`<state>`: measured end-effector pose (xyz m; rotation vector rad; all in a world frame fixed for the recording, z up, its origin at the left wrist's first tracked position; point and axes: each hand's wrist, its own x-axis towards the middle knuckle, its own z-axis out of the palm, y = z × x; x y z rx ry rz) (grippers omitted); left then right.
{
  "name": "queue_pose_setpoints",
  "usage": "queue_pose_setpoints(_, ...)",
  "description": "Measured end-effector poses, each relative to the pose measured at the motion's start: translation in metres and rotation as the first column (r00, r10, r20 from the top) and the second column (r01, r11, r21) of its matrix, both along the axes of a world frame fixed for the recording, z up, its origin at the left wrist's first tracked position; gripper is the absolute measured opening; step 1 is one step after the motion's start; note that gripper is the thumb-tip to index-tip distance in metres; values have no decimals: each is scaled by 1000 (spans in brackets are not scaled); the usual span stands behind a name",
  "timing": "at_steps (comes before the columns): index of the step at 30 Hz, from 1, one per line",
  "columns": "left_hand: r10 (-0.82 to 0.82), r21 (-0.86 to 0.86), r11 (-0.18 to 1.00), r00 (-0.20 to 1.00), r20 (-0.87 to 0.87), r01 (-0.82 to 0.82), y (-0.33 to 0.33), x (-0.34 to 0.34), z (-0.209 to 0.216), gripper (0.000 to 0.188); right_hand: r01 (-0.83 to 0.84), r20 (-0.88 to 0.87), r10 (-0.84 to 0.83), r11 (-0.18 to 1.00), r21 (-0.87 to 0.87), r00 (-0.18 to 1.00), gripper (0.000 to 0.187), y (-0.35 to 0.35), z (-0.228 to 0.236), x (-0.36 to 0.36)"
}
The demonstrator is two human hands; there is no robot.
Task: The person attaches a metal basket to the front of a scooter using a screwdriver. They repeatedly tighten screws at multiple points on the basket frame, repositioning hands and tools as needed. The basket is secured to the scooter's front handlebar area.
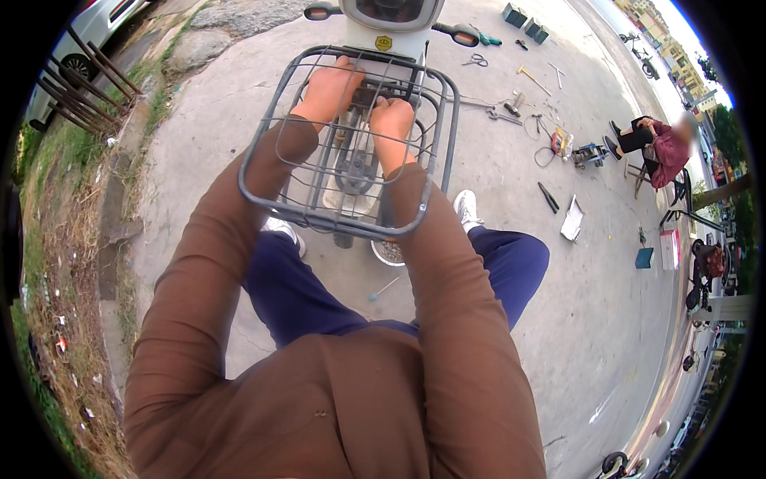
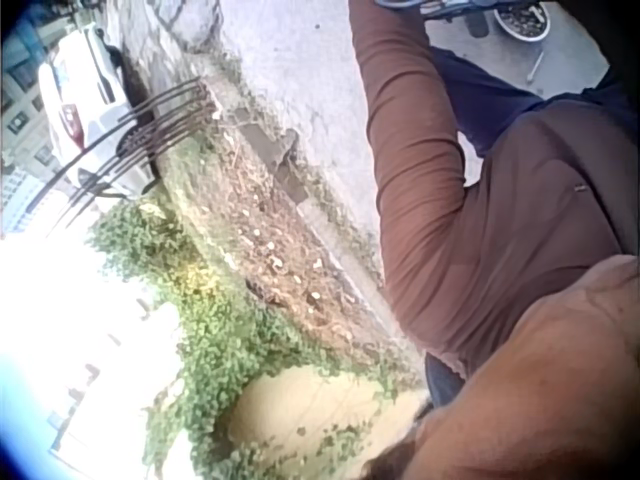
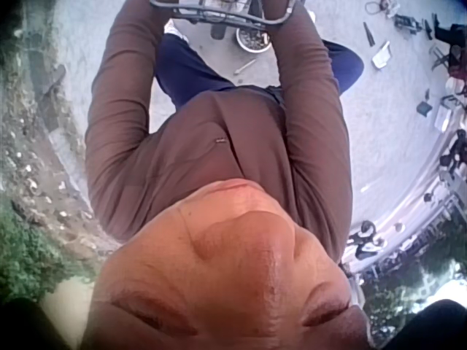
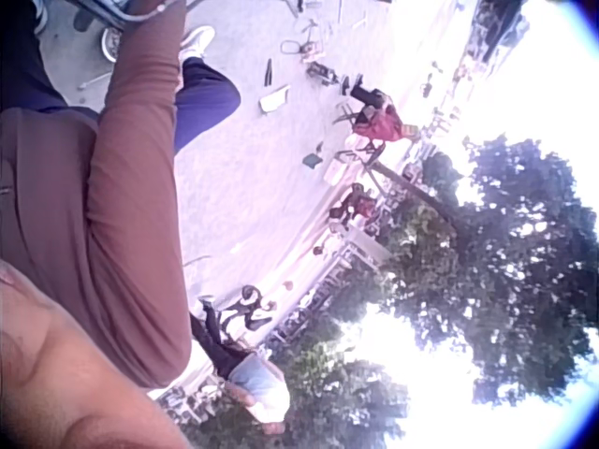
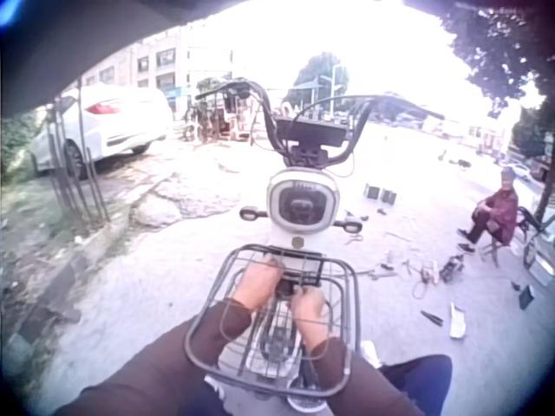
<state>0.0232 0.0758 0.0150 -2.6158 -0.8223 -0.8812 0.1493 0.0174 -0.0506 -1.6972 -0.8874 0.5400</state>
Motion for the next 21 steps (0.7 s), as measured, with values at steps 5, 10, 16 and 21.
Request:
queue_pose_setpoints(5,10,20,1000,1000,2,-10,1,0,-2,15,62,-626,43,987,145,778,20,-12,23,-16)
queue_pose_setpoints(10,74,11,997,996,-49,-74,-1,2,-4,15,10,-521,41,995,95,852,18,-15,26,-16)
queue_pose_setpoints(16,-83,122,988,993,-79,93,-13,3,0,19,19,-496,20,997,75,868,20,-12,22,-14)
queue_pose_setpoints(21,-221,-260,935,970,101,240,-12,19,-18,22,88,-472,-3,984,157,882,21,1,-3,-2)
